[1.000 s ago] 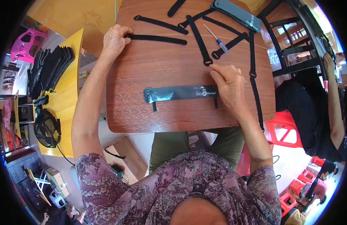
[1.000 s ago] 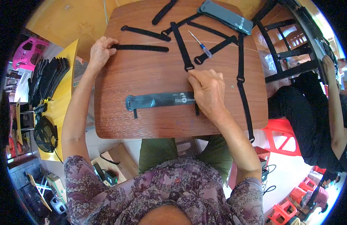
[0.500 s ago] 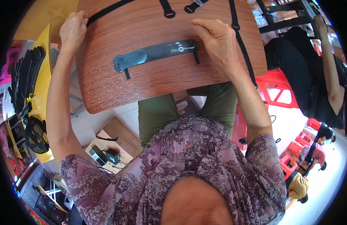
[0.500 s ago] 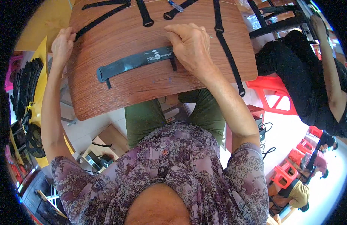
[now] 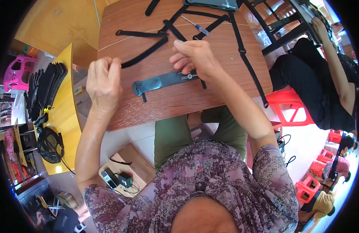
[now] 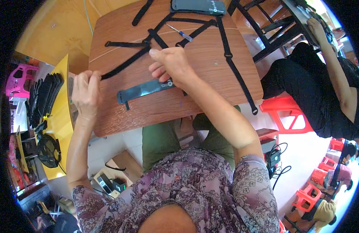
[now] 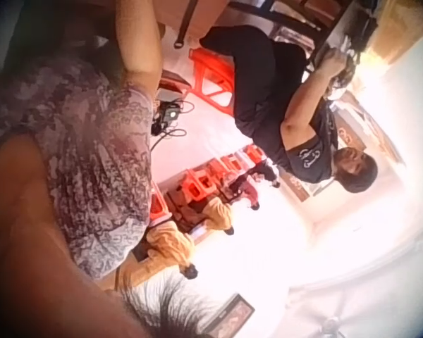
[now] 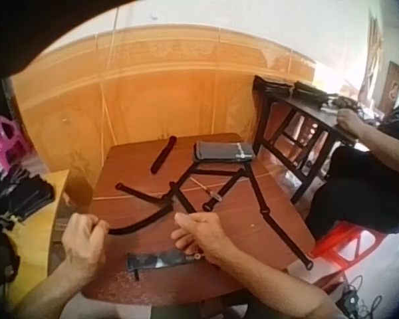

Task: Organize and align black storage straps on a table for inspection or packaging.

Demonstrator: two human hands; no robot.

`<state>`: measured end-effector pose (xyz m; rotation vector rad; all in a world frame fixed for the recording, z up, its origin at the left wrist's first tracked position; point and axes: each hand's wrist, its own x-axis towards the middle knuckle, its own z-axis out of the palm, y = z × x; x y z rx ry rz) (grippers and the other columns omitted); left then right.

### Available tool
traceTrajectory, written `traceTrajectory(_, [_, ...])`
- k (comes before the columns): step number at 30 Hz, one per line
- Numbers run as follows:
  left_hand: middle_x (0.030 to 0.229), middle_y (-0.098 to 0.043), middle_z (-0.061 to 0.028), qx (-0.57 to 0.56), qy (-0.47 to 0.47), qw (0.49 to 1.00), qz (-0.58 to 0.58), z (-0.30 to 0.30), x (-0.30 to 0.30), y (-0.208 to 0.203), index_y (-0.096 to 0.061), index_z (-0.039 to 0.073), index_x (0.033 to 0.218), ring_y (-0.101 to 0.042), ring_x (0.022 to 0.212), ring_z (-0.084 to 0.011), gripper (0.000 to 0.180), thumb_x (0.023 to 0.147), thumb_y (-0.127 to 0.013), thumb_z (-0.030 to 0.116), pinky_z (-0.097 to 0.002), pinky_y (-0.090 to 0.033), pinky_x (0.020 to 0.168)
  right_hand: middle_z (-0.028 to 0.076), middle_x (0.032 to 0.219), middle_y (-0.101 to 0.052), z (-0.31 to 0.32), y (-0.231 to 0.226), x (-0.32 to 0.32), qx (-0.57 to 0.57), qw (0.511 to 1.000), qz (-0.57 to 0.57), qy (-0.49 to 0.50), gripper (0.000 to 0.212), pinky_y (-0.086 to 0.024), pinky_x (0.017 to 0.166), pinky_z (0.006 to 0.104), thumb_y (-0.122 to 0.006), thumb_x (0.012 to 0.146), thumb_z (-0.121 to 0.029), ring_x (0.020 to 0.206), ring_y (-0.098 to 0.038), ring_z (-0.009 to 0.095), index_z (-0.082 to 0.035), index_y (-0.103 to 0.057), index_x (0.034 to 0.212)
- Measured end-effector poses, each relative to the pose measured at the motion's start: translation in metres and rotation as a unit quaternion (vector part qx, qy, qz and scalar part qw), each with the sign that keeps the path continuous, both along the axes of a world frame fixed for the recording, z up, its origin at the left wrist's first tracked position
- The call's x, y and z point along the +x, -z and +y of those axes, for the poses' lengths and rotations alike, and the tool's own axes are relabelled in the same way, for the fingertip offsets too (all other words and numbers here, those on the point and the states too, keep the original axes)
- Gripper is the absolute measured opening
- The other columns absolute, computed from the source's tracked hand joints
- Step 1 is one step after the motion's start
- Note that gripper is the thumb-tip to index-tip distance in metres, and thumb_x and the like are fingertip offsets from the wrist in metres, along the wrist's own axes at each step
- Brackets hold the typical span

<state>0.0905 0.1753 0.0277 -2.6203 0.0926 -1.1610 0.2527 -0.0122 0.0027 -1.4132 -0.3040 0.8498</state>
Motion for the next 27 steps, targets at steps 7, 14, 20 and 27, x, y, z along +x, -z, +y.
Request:
traceTrajectory(7, [0.081,-0.049,-0.0102,-0.050,-0.020,0.998,0.041,0.007,0.001,0.004,-0.059,0.001,0.086,-0.051,0.074,-0.0245,0.027,0.060,-0.058,-0.004,-0.0319,-0.045,0.062,0.014,0.077,-0.065,0.054,0.026,0.024,-0.075,0.990,-0.108,0.053,0.019,-0.049,0.048,0.0261,-0.051,0.079,0.000,0.060,-0.061,0.015,0.005,-0.064,0.092])
traceTrajectory(14, [0.082,-0.049,-0.0108,-0.031,0.000,0.998,0.060,0.019,0.003,0.002,-0.057,0.000,0.084,-0.051,0.074,-0.0248,0.026,0.058,-0.057,-0.004,-0.0328,-0.045,0.063,0.017,0.087,-0.066,0.079,0.038,0.065,-0.231,0.822,-0.520,-0.034,0.023,-0.049,0.076,0.0416,-0.053,0.074,-0.008,0.083,-0.063,0.035,-0.015,-0.073,0.083])
traceTrajectory(20, [0.083,-0.050,-0.0117,-0.006,-0.054,0.995,0.085,0.052,-0.022,-0.004,-0.056,0.002,0.081,-0.052,0.076,-0.0279,0.021,0.060,-0.057,-0.002,-0.0358,-0.045,0.066,0.017,0.088,-0.066,0.085,0.041,0.071,-0.277,0.803,-0.525,-0.050,0.021,-0.048,0.077,0.0417,-0.058,0.074,-0.011,0.087,-0.062,0.035,-0.019,-0.072,0.088])
traceTrajectory(27, [0.079,-0.051,-0.0101,-0.026,-0.094,0.995,0.034,0.048,-0.042,-0.022,-0.058,0.004,0.084,-0.054,0.075,-0.0261,0.015,0.071,-0.060,-0.002,-0.0337,-0.046,0.063,0.010,0.079,-0.068,0.066,0.042,0.070,-0.177,0.829,-0.527,-0.060,0.028,-0.050,0.063,0.0311,-0.050,0.081,-0.009,0.073,-0.065,0.023,-0.013,-0.069,0.102])
